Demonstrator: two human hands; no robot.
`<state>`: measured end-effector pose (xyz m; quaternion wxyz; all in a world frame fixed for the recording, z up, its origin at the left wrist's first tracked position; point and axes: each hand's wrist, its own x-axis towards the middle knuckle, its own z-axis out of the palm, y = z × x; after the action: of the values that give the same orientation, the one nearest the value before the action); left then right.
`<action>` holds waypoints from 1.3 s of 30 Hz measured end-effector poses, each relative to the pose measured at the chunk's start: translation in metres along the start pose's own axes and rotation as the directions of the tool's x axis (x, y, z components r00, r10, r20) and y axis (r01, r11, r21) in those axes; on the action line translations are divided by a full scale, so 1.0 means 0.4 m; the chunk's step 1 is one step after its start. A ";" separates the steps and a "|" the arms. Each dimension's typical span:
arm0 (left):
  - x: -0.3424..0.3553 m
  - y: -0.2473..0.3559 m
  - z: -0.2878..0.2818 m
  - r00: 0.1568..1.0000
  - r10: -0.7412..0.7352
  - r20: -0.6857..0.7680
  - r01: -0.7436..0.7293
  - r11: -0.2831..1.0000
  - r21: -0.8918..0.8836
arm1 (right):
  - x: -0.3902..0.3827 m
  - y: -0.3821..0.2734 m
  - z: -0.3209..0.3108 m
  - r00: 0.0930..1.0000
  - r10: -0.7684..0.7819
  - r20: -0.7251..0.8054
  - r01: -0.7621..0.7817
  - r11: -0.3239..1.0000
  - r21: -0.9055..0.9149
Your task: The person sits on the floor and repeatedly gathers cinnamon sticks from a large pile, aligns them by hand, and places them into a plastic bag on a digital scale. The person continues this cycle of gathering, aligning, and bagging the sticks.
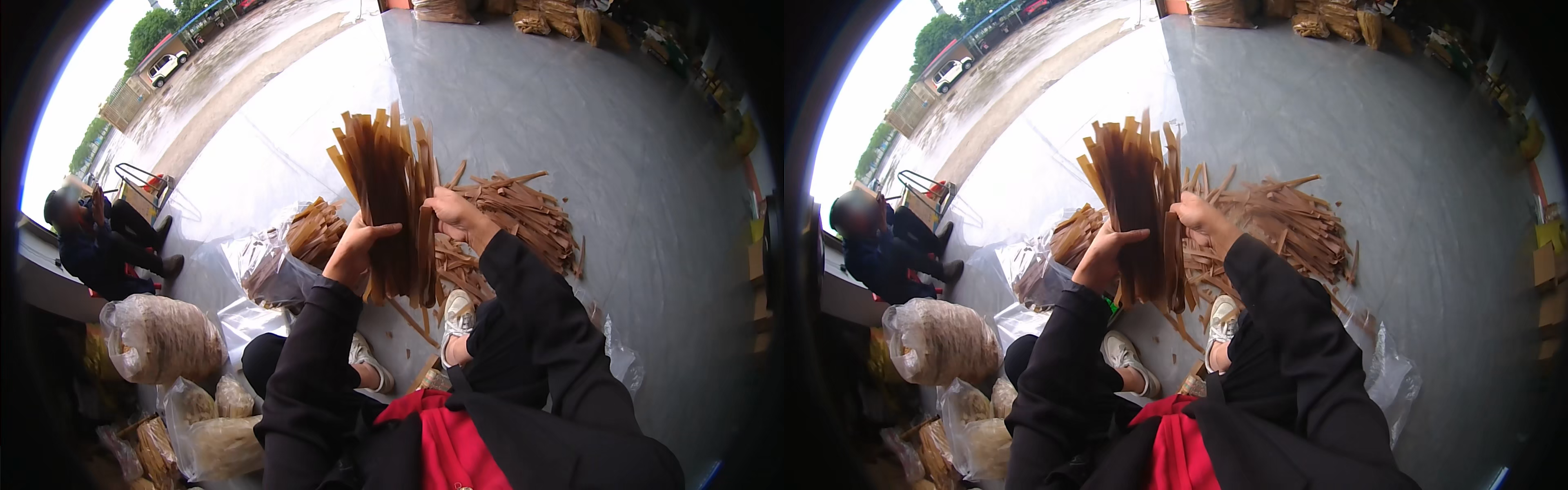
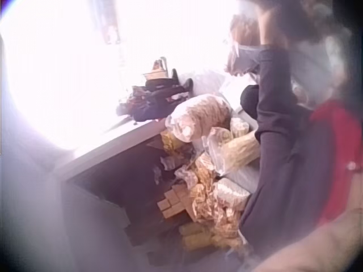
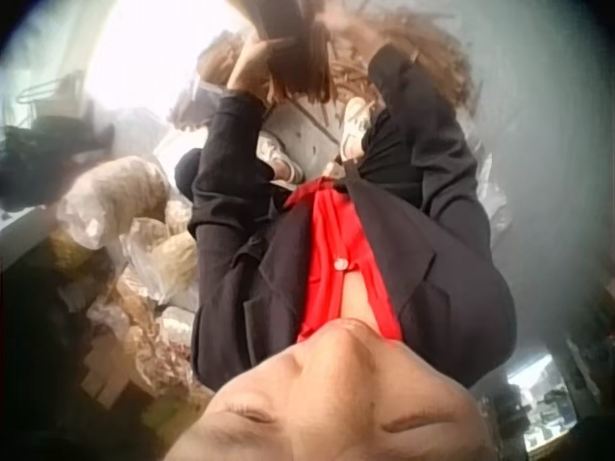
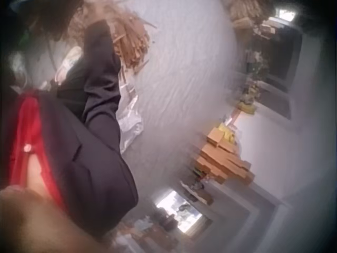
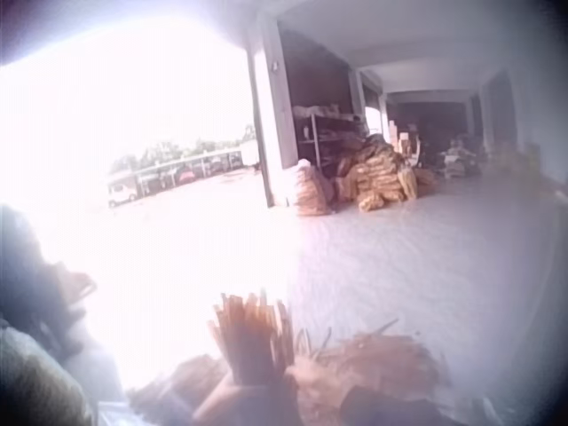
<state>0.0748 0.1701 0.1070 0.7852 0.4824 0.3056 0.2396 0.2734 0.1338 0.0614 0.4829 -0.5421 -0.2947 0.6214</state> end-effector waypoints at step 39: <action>-0.254 -0.327 0.024 0.993 -0.076 0.087 0.114 0.547 -0.830 | -0.394 0.168 0.140 0.916 -0.363 -0.168 0.277 0.879 -0.387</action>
<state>0.0213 0.0410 0.0174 0.9377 0.0410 0.1653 0.3029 0.1922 -0.0265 0.0761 0.5051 -0.6334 -0.4287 0.3999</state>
